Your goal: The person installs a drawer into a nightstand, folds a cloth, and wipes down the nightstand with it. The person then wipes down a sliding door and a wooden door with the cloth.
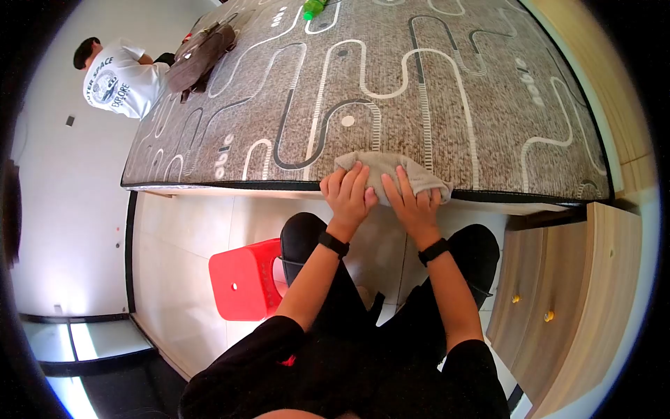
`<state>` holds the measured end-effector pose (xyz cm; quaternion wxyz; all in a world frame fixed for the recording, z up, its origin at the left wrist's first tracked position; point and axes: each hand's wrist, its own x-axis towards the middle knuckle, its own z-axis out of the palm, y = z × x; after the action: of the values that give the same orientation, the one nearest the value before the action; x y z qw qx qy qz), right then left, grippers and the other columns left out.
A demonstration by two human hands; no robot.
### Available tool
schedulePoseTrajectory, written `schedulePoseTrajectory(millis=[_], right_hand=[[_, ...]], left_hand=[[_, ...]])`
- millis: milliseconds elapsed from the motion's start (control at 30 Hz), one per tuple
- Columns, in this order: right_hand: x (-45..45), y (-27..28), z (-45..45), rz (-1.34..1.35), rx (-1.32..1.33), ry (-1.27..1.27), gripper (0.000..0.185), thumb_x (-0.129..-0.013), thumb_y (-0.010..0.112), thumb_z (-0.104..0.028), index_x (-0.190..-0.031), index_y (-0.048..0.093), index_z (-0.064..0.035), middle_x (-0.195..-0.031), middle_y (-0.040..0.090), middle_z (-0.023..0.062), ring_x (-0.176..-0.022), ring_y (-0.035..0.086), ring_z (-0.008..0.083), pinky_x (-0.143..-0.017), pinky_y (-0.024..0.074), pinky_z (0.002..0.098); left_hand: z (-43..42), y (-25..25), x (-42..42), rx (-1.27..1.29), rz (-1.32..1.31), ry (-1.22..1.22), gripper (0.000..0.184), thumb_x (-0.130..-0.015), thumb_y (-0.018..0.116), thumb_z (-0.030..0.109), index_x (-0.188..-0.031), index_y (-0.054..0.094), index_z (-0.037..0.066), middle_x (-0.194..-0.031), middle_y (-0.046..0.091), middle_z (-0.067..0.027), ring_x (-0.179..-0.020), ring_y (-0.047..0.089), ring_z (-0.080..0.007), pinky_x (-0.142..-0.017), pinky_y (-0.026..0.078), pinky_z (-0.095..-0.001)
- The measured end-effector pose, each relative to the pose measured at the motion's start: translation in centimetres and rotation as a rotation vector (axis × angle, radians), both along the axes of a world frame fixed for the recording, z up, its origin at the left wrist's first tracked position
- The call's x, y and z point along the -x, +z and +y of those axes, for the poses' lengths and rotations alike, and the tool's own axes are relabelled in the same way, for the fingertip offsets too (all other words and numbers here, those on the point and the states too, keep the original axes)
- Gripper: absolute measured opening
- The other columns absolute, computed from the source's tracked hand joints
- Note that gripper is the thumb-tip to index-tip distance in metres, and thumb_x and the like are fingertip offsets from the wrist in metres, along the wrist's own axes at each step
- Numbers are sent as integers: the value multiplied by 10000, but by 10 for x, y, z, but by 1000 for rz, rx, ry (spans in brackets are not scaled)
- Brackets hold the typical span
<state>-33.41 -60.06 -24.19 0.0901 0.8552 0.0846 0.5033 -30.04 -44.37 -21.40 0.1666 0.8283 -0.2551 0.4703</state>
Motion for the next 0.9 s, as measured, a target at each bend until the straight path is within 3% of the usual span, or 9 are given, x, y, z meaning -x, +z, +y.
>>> schedulePoseTrajectory(millis=[67, 200, 467, 567, 700, 767, 800, 867, 900], right_hand=[[-4, -13, 4, -72, -107, 60, 258, -930, 582, -306, -1185, 578, -341, -1275, 538, -97, -1113, 429, 177, -920, 322, 406], [-9, -43, 13, -95, -234, 146, 258, -921, 603, -284, -1176, 583, -315, -1282, 507, -103, -1177, 429, 177, -945, 360, 426], [-10, -59, 16, -63, -289, 389, 422, -818, 706, -71, -1206, 571, -163, -1349, 412, -32, -1263, 425, 250, -894, 495, 376], [0, -55, 20, -4, -414, 487, 434, -782, 720, -20, -1180, 599, -144, -1339, 418, 9, -1247, 440, 268, -896, 490, 381], [23, -114, 20, 75, -532, 459, 404, -784, 712, -44, -1155, 640, -187, -1287, 463, -1, -1254, 426, 280, -880, 497, 381], [36, -144, 20, 639, -879, 408, 412, -776, 700, -102, -1154, 661, -261, -1182, 519, -25, -1152, 465, 256, -874, 469, 402], [35, -139, 20, 646, -878, 408, 412, -776, 700, -102, -1154, 661, -261, -1182, 519, -25, -1152, 465, 256, -874, 469, 402], [24, -120, 22, 574, -267, 181, 426, -767, 676, -164, -1167, 660, -309, -1075, 540, -50, -989, 478, 224, -866, 421, 407], [22, -121, 22, 582, -266, 184, 426, -767, 676, -164, -1167, 660, -309, -1075, 540, -50, -989, 478, 224, -866, 421, 407]], left_hand=[[1, -1, -2, 3, 15, -14, 340, -918, 469, 332, -1052, 666, 89, -1119, 640, -46, -1025, 524, -268, -865, 372, -417], [1, -7, -2, 19, 5, -37, 355, -932, 455, 359, -1046, 664, 95, -1136, 632, -50, -1047, 509, -273, -880, 377, -430], [-10, -38, 17, 65, 52, -23, 390, -958, 406, 305, -1206, 565, 50, -1291, 533, -113, -1196, 403, -349, -993, 325, -533], [-27, -63, 36, 130, 142, 77, 413, -942, 407, 218, -1266, 483, -27, -1357, 440, -203, -1265, 323, -412, -1037, 253, -606], [-33, -133, 55, 228, 303, 21, 451, -913, 429, 133, -1273, 396, -136, -1372, 329, -334, -1293, 254, -506, -1061, 181, -645], [-27, -158, 61, 229, 359, 13, 465, -909, 441, 117, -1270, 372, -166, -1365, 308, -364, -1302, 227, -536, -1068, 170, -644], [-22, -164, 64, 209, 497, 11, 483, -917, 436, 109, -1289, 333, -181, -1372, 292, -370, -1310, 204, -552, -1073, 171, -634], [-10, -172, 66, 189, 641, 12, 503, -926, 430, 101, -1308, 295, -196, -1380, 275, -377, -1318, 181, -567, -1078, 172, -624], [-4, -174, 65, 199, 785, -15, 514, -935, 420, 91, -1325, 263, -203, -1396, 260, -374, -1326, 166, -572, -1085, 176, -610]])
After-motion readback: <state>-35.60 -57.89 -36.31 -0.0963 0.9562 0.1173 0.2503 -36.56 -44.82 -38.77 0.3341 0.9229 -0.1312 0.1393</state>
